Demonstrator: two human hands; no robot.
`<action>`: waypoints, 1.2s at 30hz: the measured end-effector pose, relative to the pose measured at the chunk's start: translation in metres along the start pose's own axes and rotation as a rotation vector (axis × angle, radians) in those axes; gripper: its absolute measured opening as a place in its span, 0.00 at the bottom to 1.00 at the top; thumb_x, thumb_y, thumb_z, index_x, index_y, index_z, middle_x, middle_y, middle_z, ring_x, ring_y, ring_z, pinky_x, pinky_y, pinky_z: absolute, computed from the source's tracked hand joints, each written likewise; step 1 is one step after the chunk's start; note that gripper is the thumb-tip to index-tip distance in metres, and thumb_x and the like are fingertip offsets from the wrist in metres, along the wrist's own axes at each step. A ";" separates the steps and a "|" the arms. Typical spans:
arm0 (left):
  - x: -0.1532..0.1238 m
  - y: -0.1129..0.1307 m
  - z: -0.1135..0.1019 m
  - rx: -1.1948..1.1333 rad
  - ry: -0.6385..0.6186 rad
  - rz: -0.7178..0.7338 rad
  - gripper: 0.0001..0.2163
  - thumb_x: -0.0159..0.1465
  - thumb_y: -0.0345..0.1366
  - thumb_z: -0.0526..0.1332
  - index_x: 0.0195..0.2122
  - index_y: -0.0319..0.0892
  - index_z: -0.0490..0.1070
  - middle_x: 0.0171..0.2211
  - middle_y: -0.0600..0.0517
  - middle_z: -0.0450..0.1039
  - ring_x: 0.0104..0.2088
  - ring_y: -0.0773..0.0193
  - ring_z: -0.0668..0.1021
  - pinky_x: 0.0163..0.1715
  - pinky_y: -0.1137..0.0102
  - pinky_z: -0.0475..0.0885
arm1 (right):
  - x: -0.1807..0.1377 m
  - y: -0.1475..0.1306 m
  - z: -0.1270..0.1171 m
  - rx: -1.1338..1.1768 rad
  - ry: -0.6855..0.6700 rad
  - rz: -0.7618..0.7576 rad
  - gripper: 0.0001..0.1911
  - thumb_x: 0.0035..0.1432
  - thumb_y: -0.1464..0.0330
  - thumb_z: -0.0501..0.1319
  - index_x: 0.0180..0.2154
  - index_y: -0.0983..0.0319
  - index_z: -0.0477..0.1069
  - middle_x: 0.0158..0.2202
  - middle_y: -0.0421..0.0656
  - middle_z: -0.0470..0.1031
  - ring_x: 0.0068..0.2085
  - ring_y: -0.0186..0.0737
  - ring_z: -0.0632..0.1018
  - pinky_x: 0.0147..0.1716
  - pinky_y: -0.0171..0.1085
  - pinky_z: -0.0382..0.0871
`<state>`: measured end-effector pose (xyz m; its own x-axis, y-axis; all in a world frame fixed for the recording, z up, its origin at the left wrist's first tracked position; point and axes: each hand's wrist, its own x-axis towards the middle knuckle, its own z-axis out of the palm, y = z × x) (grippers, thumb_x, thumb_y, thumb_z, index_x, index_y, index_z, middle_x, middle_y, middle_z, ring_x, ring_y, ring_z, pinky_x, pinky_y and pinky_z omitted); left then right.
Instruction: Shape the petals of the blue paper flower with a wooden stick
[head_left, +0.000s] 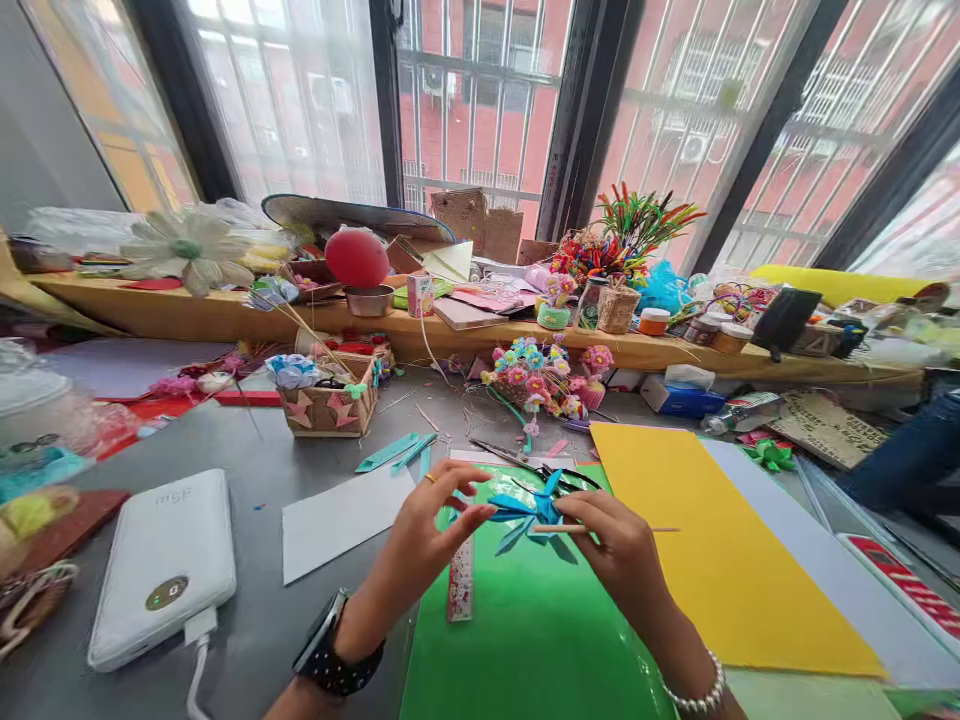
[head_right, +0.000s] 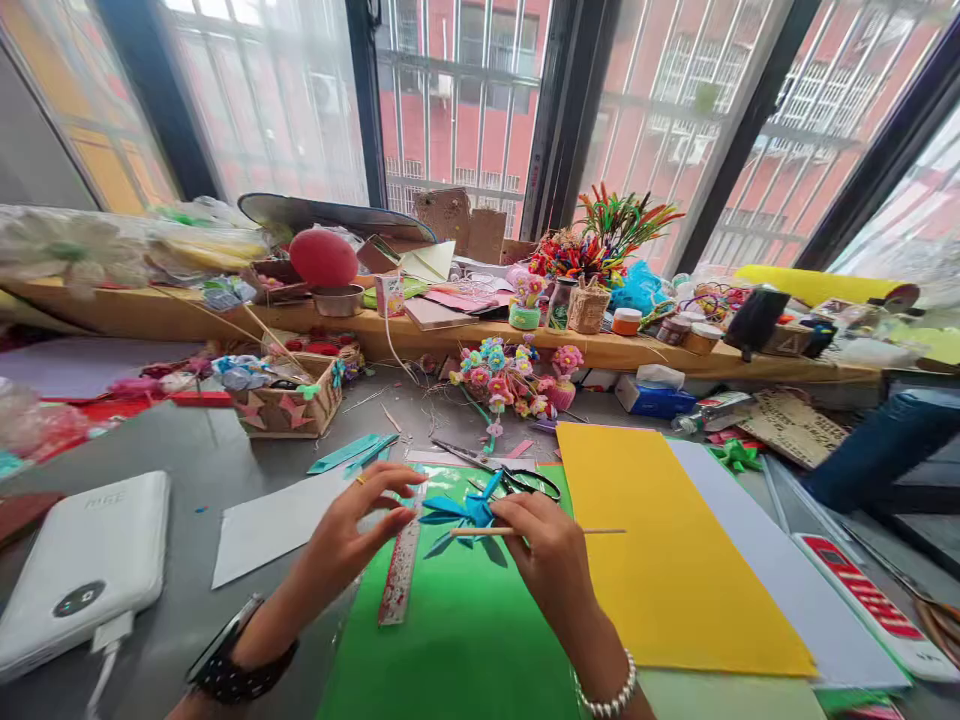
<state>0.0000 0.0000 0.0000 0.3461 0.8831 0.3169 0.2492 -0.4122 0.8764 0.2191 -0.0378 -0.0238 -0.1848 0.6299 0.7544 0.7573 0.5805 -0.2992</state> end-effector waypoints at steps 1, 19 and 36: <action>-0.001 0.000 0.003 -0.022 -0.085 -0.055 0.15 0.57 0.43 0.58 0.42 0.40 0.70 0.40 0.46 0.71 0.37 0.61 0.75 0.34 0.70 0.72 | 0.000 -0.002 0.001 0.003 -0.006 -0.023 0.10 0.57 0.73 0.54 0.33 0.62 0.74 0.29 0.46 0.78 0.31 0.40 0.78 0.28 0.35 0.72; -0.011 -0.003 0.036 0.068 0.082 -0.087 0.09 0.56 0.37 0.59 0.36 0.40 0.71 0.33 0.50 0.75 0.33 0.61 0.77 0.33 0.72 0.72 | 0.003 -0.030 0.007 0.215 -0.008 0.286 0.04 0.54 0.68 0.60 0.33 0.62 0.72 0.28 0.42 0.67 0.28 0.35 0.72 0.22 0.30 0.66; -0.009 -0.010 0.037 -0.809 -0.213 -0.636 0.18 0.48 0.39 0.68 0.38 0.40 0.67 0.30 0.55 0.70 0.30 0.71 0.73 0.30 0.75 0.65 | 0.002 -0.032 0.006 0.315 -0.054 0.400 0.07 0.56 0.68 0.57 0.28 0.62 0.70 0.27 0.39 0.64 0.27 0.33 0.68 0.24 0.31 0.62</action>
<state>0.0278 -0.0122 -0.0249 0.5350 0.7941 -0.2884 -0.2106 0.4560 0.8647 0.1907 -0.0519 -0.0169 0.0425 0.8555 0.5160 0.5516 0.4106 -0.7260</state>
